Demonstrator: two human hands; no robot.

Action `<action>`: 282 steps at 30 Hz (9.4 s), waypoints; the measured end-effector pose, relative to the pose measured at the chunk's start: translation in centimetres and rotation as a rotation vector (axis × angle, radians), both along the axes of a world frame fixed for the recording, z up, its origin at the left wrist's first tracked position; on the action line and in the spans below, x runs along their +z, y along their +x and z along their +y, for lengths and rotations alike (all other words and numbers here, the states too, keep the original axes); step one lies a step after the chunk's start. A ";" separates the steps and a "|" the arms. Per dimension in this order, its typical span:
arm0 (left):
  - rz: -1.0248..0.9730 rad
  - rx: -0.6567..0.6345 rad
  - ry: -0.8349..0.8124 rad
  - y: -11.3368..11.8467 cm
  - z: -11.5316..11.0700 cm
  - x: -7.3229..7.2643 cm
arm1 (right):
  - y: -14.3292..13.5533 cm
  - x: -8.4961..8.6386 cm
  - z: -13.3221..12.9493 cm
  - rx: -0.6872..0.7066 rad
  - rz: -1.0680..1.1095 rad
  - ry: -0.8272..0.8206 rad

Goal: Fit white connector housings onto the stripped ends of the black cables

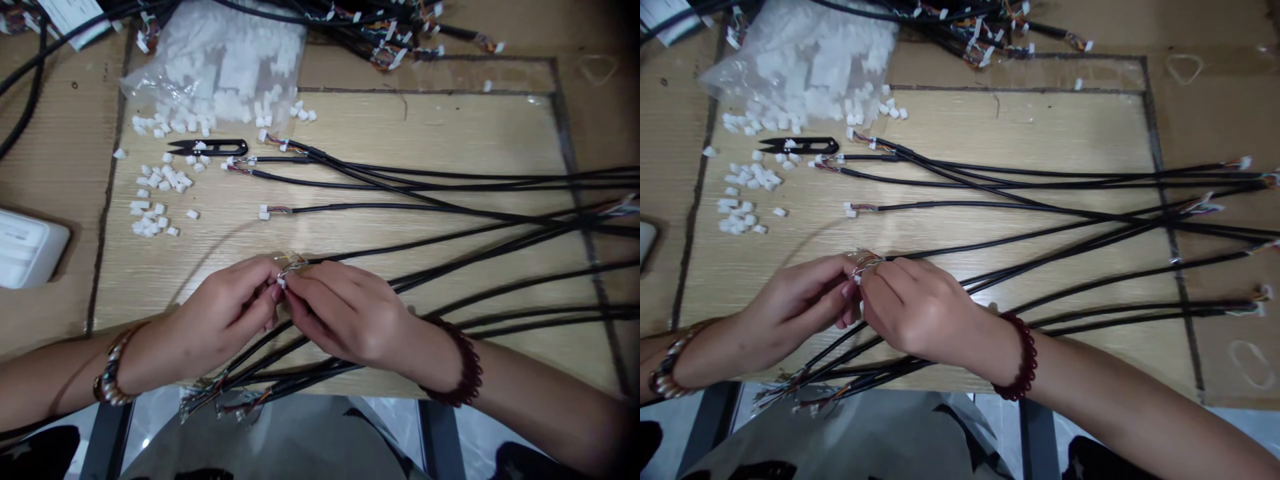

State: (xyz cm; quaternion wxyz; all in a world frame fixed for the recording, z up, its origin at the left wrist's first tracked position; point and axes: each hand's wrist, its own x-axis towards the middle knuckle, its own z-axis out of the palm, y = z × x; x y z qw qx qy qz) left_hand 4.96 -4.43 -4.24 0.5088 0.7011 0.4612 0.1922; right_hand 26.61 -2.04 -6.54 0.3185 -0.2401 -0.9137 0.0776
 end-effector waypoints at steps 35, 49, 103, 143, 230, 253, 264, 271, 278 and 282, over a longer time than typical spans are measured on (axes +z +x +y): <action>-0.079 0.260 -0.075 1.8 -1.7 -1.7 | -1.6 0.0 -1.3 -0.148 0.000 -0.016; -0.480 0.195 -0.471 1.4 -0.5 -0.1 | -0.1 0.7 -0.5 -0.123 0.029 0.107; -0.328 -0.192 -0.508 -0.1 1.0 0.1 | 0.5 0.7 0.7 0.115 0.058 -0.154; -0.386 -0.411 -0.407 -0.9 2.4 -0.2 | 1.6 1.6 1.0 0.220 0.117 -0.338; -0.445 -0.471 -0.327 -0.8 1.7 -0.6 | 2.0 1.9 -0.5 0.188 0.112 -0.376; -0.423 -0.459 -0.309 -0.8 2.0 -0.4 | 1.9 2.1 0.0 0.173 0.126 -0.419; -0.470 -0.452 -0.394 -1.0 1.9 -0.5 | 2.0 2.0 0.3 0.170 0.118 -0.482; -0.474 -0.419 -0.481 -0.8 1.9 -0.2 | 1.7 2.0 0.1 0.139 0.136 -0.473; -0.532 -0.407 -0.582 -1.0 1.7 -0.1 | 1.4 2.3 0.1 0.180 0.195 -0.635; -0.569 -0.413 -0.614 -1.0 1.7 -0.3 | 1.1 2.4 0.2 0.183 0.241 -0.608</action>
